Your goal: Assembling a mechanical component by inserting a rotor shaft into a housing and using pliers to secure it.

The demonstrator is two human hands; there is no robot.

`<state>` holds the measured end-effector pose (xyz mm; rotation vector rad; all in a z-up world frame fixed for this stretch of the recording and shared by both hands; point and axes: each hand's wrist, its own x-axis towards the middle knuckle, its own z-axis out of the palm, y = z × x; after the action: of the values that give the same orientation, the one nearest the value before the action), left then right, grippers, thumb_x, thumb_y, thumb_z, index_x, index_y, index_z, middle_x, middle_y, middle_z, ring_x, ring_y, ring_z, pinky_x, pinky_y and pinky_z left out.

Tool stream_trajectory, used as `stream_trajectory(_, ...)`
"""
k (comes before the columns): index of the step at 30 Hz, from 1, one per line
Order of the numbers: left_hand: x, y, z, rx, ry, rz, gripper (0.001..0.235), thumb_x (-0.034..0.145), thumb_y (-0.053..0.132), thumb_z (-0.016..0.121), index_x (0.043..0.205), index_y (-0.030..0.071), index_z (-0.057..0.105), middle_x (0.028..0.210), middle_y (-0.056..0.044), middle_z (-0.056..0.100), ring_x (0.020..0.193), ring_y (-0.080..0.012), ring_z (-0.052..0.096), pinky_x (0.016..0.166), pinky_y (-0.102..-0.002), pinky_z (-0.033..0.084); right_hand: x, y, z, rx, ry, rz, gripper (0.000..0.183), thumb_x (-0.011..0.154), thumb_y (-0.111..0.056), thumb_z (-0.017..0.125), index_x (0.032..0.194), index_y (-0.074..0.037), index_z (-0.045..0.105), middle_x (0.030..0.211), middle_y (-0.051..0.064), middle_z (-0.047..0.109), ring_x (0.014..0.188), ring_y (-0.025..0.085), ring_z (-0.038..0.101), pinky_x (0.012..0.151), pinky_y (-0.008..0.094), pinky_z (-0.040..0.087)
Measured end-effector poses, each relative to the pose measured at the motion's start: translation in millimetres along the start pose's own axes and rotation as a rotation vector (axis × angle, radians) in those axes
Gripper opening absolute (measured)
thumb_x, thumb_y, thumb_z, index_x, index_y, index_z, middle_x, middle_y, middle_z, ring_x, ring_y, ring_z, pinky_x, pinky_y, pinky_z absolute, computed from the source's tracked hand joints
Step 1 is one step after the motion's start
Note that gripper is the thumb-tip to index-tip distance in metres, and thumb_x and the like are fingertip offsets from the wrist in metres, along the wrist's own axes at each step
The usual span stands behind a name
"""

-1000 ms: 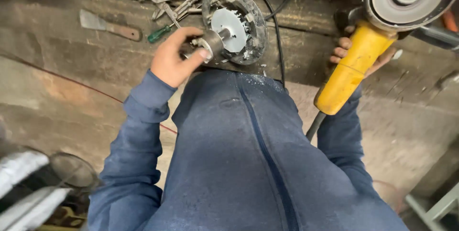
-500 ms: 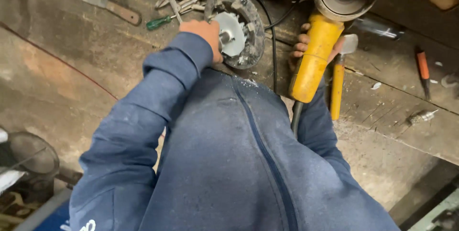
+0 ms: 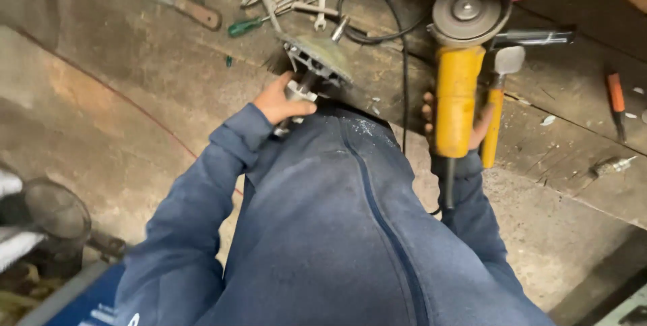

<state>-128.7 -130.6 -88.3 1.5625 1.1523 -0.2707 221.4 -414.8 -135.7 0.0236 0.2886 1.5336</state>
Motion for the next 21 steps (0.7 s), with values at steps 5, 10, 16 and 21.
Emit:
stream_trajectory(5, 13.8, -3.8, 18.8, -0.359, -0.106, 0.192, 0.101, 0.071, 0.050, 0.096, 0.143, -0.005, 0.051, 0.132, -0.034, 0.059, 0.128, -0.0473, 0.056, 0.107, -0.054, 0.047, -53.9, 33.3, -1.9, -0.329, 0.412, -0.109, 0.106, 0.080, -0.079, 0.052, 0.151, -0.001, 0.042, 0.134, 0.035, 0.058, 0.114, 0.052, 0.064, 0.079, 0.071, 0.056)
stream_trajectory(10, 42.3, -39.1, 44.9, -0.724, -0.260, 0.252, 0.073, 0.072, 0.017, 0.099, 0.129, -0.006, 0.060, 0.108, -0.023, 0.068, 0.095, -0.0325, 0.073, 0.071, -0.049, 0.068, -116.3, 18.2, -28.2, -0.962, 0.842, -0.330, 0.090, 0.099, -0.080, 0.049, 0.124, 0.006, 0.056, 0.086, 0.031, 0.070, 0.073, 0.035, 0.076, 0.054, 0.047, 0.065)
stream_trajectory(16, 43.2, -27.0, 42.2, -0.332, -0.137, 0.569, 0.061, 0.072, 0.036, 0.089, 0.121, 0.010, 0.065, 0.111, -0.006, 0.070, 0.105, -0.0185, 0.063, 0.097, -0.035, 0.050, -132.5, 35.8, 10.9, -2.218, 1.163, -0.436, 0.062, 0.101, -0.043, 0.069, 0.148, -0.004, 0.056, 0.116, 0.014, 0.068, 0.108, 0.028, 0.064, 0.092, 0.041, 0.047)
stream_trajectory(21, -13.7, 8.8, -10.2, -0.521, -0.226, 0.958, 0.058, 0.081, 0.022, 0.088, 0.129, 0.006, 0.061, 0.123, -0.012, 0.070, 0.121, -0.0301, 0.065, 0.107, -0.048, 0.054, -109.7, 71.8, 16.6, -2.551, 1.095, -0.674, 0.064, 0.095, -0.026, 0.074, 0.147, 0.004, 0.053, 0.120, 0.024, 0.073, 0.109, 0.040, 0.069, 0.088, 0.051, 0.052)
